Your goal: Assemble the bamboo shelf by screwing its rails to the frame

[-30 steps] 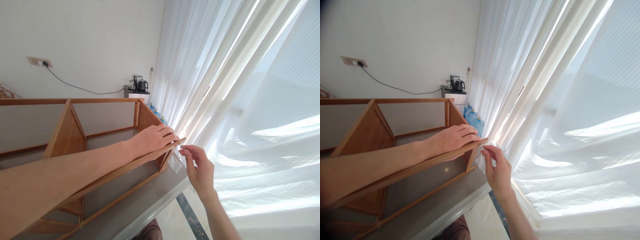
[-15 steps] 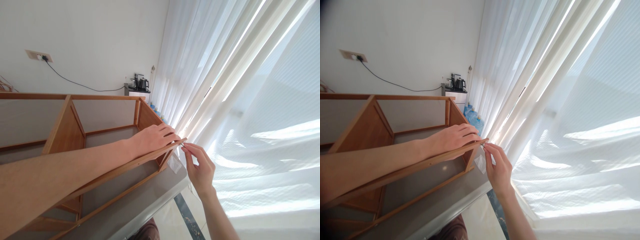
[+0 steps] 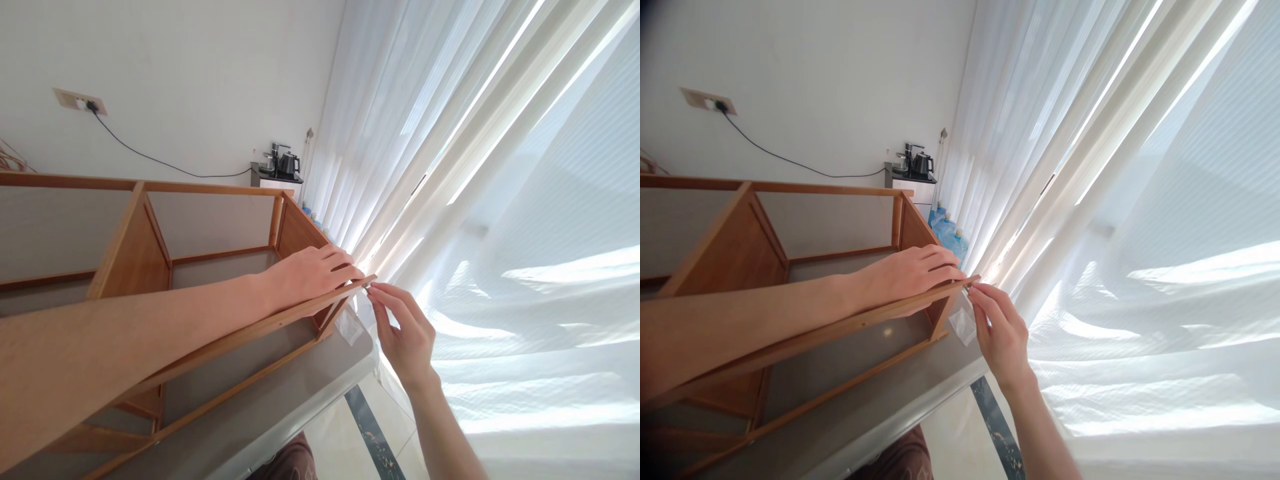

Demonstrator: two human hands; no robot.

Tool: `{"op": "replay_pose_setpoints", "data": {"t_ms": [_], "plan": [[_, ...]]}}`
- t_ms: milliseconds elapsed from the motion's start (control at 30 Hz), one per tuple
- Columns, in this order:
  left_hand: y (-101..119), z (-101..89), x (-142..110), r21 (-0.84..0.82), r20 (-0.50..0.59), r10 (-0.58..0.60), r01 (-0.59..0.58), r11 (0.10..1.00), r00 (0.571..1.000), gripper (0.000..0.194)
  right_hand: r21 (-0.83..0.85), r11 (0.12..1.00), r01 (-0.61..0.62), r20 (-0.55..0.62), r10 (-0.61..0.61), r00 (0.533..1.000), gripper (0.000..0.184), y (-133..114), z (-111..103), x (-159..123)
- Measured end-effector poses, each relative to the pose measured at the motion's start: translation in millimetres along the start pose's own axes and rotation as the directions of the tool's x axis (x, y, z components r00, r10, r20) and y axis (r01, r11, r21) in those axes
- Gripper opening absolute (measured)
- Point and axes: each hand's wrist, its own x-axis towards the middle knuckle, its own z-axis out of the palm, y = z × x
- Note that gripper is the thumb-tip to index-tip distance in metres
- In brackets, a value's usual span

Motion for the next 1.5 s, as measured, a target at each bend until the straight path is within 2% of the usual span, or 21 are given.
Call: {"op": "replay_pose_setpoints", "data": {"t_ms": [233,333,433,500,600,700,800,867,967,1067,1267,1500], "plan": [[0.4,-5.0,1.2,-0.029,0.062,0.025,-0.023,0.999,0.998,0.037,-0.021,0.997,0.078,0.07,-0.077,0.995,0.037,6.7,-5.7,5.7],[0.9,-6.0,1.9,-0.03,0.084,0.02,-0.017,0.999,0.996,0.037,0.001,1.0,-0.014,0.068,0.014,0.998,0.031,2.7,-5.9,4.8],[0.6,-5.4,1.8,-0.044,0.082,0.015,-0.012,0.999,0.997,0.038,0.078,0.975,-0.207,0.068,0.202,0.977,0.02,-5.2,-4.7,2.8],[0.1,-4.8,1.2,-0.054,0.067,0.018,-0.014,0.998,0.998,0.038,0.152,0.917,-0.37,0.097,0.358,0.929,0.013,-10.8,-4.3,2.2],[-0.6,-5.2,0.2,-0.047,0.058,0.017,-0.014,0.999,0.998,0.038,0.206,0.783,-0.586,0.158,0.565,0.81,0.015,-17.8,-4.5,3.5],[-1.0,-5.7,-0.3,-0.022,0.078,0.03,-0.029,0.999,0.996,0.04,0.304,0.625,-0.719,0.239,0.681,0.693,0.021,-22.1,-2.7,6.4],[-1.8,-2.6,-0.3,-0.013,0.073,0.043,-0.042,0.999,0.996,0.041,0.479,0.406,-0.778,0.36,0.718,0.596,0.027,-23.9,2.3,8.9],[-2.5,1.3,-0.2,-0.008,0.047,0.035,-0.035,0.999,0.998,0.04,0.565,0.269,-0.78,0.415,0.725,0.55,0.03,-24.5,6.3,9.5],[-3.3,4.8,-0.5,0.003,0.002,0.055,-0.055,0.998,0.998,0.039,0.621,0.154,-0.769,0.44,0.743,0.505,0.033,-26.1,10.7,8.7],[-2.6,2.1,-1.0,0.012,-0.005,0.085,-0.085,0.996,0.996,0.039,0.622,0.15,-0.768,0.422,0.762,0.491,0.035,-28.5,11.9,5.2],[0.5,-7.9,-0.6,0.024,0.043,0.072,-0.073,0.997,0.997,0.043,0.573,0.258,-0.778,0.314,0.808,0.499,0.031,-31.5,8.7,-6.4],[0.5,-7.2,-0.1,0.019,0.036,0.068,-0.069,0.997,0.997,0.04,0.504,0.341,-0.793,0.264,0.814,0.518,0.032,-32.3,8.5,-3.9]]}}
